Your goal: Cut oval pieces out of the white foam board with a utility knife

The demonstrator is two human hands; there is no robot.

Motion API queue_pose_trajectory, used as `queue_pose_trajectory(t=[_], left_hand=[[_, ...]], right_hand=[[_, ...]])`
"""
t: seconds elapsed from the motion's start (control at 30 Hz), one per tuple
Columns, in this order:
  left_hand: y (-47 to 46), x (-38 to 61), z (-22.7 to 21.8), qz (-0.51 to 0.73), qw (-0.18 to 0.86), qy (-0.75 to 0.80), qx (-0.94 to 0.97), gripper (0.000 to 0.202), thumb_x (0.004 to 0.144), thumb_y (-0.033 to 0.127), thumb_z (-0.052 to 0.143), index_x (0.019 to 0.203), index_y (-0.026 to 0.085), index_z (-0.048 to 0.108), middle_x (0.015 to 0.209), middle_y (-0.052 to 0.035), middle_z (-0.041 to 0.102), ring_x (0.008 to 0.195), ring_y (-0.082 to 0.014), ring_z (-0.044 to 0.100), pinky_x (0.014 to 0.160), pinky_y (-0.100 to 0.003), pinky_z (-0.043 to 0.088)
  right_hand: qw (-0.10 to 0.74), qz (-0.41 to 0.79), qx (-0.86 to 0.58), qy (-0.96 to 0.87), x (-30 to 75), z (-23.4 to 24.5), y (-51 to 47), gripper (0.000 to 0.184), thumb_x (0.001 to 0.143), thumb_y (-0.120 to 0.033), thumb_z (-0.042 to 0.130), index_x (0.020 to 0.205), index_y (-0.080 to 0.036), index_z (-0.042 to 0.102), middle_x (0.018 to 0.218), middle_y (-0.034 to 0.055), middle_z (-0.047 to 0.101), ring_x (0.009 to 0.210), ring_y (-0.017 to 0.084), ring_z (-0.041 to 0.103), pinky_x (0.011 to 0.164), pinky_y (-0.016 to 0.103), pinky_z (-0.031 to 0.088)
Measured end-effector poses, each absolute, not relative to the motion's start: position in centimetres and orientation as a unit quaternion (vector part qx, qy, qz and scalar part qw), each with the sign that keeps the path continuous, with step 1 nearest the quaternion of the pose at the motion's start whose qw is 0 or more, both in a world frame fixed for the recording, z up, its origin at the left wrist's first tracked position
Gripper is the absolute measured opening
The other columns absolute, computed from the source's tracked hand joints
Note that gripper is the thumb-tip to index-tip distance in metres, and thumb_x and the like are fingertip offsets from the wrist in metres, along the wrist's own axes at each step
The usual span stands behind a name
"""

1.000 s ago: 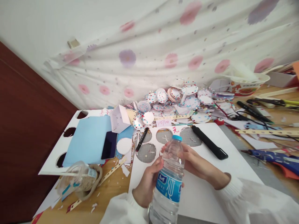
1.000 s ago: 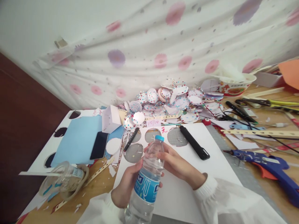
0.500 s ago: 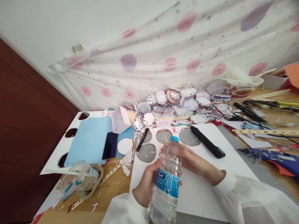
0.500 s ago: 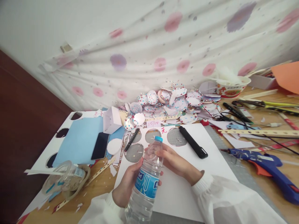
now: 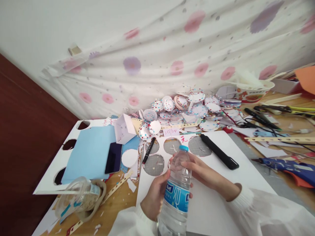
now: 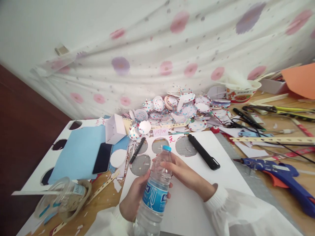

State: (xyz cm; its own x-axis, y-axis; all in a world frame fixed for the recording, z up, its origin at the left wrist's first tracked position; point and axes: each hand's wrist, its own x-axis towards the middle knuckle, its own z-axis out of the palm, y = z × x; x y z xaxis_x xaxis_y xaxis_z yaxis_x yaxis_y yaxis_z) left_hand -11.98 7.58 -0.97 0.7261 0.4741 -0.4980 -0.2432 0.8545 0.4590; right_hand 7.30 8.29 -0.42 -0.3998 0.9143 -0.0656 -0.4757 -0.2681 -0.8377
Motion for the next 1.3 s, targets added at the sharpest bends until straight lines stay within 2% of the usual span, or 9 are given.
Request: queue_pose_trajectory(t=[0.13, 0.27, 0.47, 0.63, 0.9, 1.1, 1.17, 1.3], left_hand=[[7.4, -11.8, -1.1, 0.229, 0.905, 0.302, 0.192, 0.064, 0.078, 0.056, 0.071, 0.125, 0.014, 0.059, 0.105, -0.0162, 0.069, 0.09, -0.0295, 0.068, 0.08, -0.036, 0.048], [7.2, -11.6, -0.8, 0.245, 0.902, 0.299, 0.192, 0.072, 0.077, 0.056, 0.073, 0.134, 0.018, 0.051, 0.105, -0.0138, 0.069, 0.094, -0.0303, 0.067, 0.085, -0.038, 0.047], [7.2, -11.4, -0.2, 0.266, 0.898, 0.292, 0.194, 0.08, 0.075, 0.054, 0.076, 0.141, 0.022, 0.044, 0.11, -0.0137, 0.067, 0.095, -0.0306, 0.066, 0.086, -0.04, 0.046], [7.2, -11.1, 0.1, 0.279, 0.893, 0.286, 0.205, 0.08, 0.074, 0.054, 0.077, 0.14, 0.022, 0.045, 0.11, -0.0138, 0.067, 0.096, -0.031, 0.066, 0.087, -0.041, 0.046], [6.9, -11.4, -0.9, 0.277, 0.895, 0.291, 0.195, 0.072, 0.079, 0.052, 0.073, 0.138, 0.022, 0.046, 0.109, -0.0123, 0.067, 0.094, -0.0293, 0.067, 0.087, -0.04, 0.047], [7.0, -11.1, 0.0, 0.271, 0.891, 0.322, 0.173, 0.082, 0.069, 0.053, 0.081, 0.135, 0.02, 0.047, 0.106, -0.012, 0.068, 0.092, -0.0301, 0.067, 0.083, -0.038, 0.048], [7.1, -10.9, 0.6, 0.27, 0.884, 0.348, 0.156, 0.078, 0.071, 0.05, 0.08, 0.134, 0.019, 0.048, 0.104, -0.0115, 0.068, 0.09, -0.0297, 0.067, 0.082, -0.037, 0.048], [7.0, -10.1, 2.4, 0.283, 0.862, 0.392, 0.149, 0.056, 0.085, 0.041, 0.068, 0.133, 0.018, 0.049, 0.102, -0.0113, 0.068, 0.086, -0.027, 0.067, 0.078, -0.034, 0.047]], right_hand=[[0.464, 0.734, -0.298, -0.397, 7.1, -0.2, 8.4, 0.043, 0.077, -0.046, 0.073, 0.11, -0.021, 0.062, 0.099, 0.0063, 0.068, 0.079, 0.02, 0.065, 0.048, 0.023, 0.049], [0.462, 0.733, -0.305, -0.396, 6.9, 0.3, 8.6, 0.038, 0.074, -0.045, 0.075, 0.104, -0.022, 0.066, 0.102, 0.0056, 0.069, 0.09, 0.022, 0.065, 0.064, 0.029, 0.055], [0.453, 0.743, -0.295, -0.395, 6.7, 0.5, 8.9, 0.035, 0.074, -0.042, 0.073, 0.103, -0.023, 0.066, 0.095, 0.0039, 0.067, 0.077, 0.019, 0.064, 0.055, 0.026, 0.051], [0.459, 0.744, -0.293, -0.388, 6.8, 0.2, 8.8, 0.035, 0.073, -0.039, 0.073, 0.103, -0.023, 0.067, 0.095, 0.0033, 0.067, 0.093, 0.023, 0.064, 0.078, 0.032, 0.053], [0.457, 0.75, -0.3, -0.372, 6.8, -0.1, 8.9, 0.034, 0.072, -0.038, 0.071, 0.103, -0.023, 0.067, 0.096, 0.005, 0.069, 0.095, 0.026, 0.063, 0.087, 0.041, 0.051], [0.462, 0.78, -0.279, -0.316, 6.8, -0.9, 9.2, 0.032, 0.073, -0.03, 0.071, 0.104, -0.022, 0.068, 0.107, 0.0052, 0.071, 0.098, 0.023, 0.065, 0.091, 0.038, 0.049], [0.46, 0.799, -0.268, -0.279, 6.8, -1.3, 9.3, 0.032, 0.072, -0.029, 0.072, 0.104, -0.021, 0.068, 0.108, 0.0054, 0.071, 0.101, 0.023, 0.065, 0.095, 0.038, 0.047], [0.456, 0.822, -0.248, -0.236, 7.0, -1.5, 9.7, 0.033, 0.074, -0.034, 0.069, 0.103, -0.02, 0.068, 0.106, 0.0072, 0.072, 0.104, 0.025, 0.065, 0.101, 0.041, 0.043]])
